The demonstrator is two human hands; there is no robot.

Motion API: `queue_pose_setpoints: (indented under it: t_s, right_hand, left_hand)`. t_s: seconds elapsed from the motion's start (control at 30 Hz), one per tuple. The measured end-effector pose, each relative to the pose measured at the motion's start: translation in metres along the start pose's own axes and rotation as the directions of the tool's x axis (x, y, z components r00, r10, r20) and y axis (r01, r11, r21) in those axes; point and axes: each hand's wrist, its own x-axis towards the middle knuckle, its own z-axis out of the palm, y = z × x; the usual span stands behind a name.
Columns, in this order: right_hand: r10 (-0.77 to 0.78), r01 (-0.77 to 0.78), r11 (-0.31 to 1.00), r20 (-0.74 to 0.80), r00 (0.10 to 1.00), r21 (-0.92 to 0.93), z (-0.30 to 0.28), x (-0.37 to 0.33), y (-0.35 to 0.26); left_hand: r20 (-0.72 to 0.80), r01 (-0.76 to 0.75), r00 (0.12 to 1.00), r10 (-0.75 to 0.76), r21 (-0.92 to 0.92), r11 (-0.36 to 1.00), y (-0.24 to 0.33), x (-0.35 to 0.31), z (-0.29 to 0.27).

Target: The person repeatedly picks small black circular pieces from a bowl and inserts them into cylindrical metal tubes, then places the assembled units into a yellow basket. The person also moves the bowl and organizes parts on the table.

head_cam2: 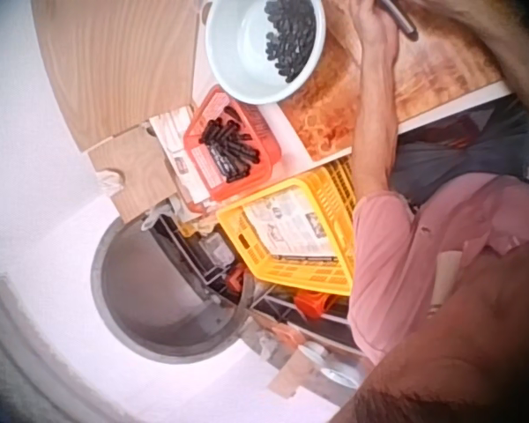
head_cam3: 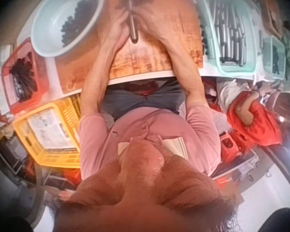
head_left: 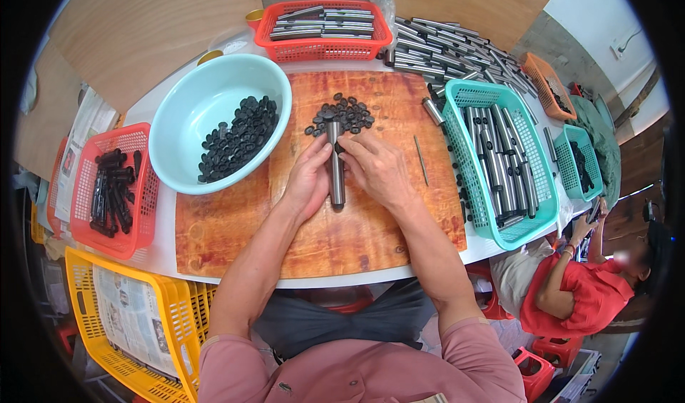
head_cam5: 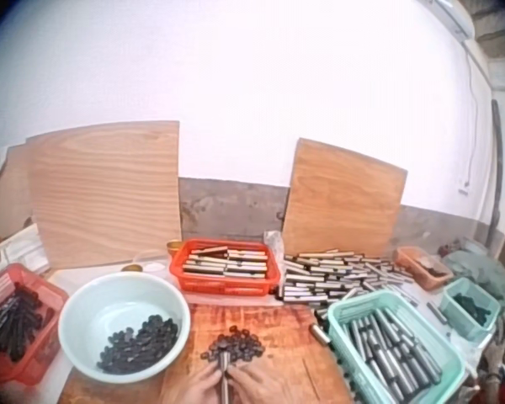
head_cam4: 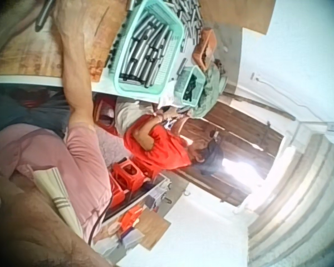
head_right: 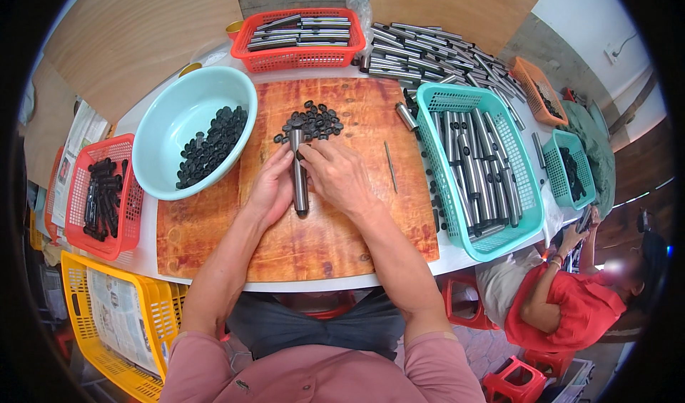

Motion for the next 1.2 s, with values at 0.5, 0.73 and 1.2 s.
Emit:
queue_pose_setpoints:
  t_s: [0.5, 0.73, 1.2]
  right_hand:
    - [-0.042, 0.042, 0.999, -0.013, 0.999, -0.014, 0.001, 0.001, -0.005]
    - [-0.006, 0.006, 1.000, -0.014, 1.000, 0.005, 0.005, 0.000, -0.008]
    - [0.591, -0.589, 0.265, 0.354, 0.725, 0.763, 0.016, 0.003, 0.002]
  left_hand:
    - [0.014, 0.012, 1.000, -0.011, -0.032, 0.999, 0.001, -0.004, -0.002]
    - [-0.019, 0.008, 1.000, -0.008, -0.014, 1.000, 0.009, -0.009, 0.013]
    - [0.065, 0.201, 0.977, -0.203, 0.037, 0.979, -0.001, -0.009, -0.001]
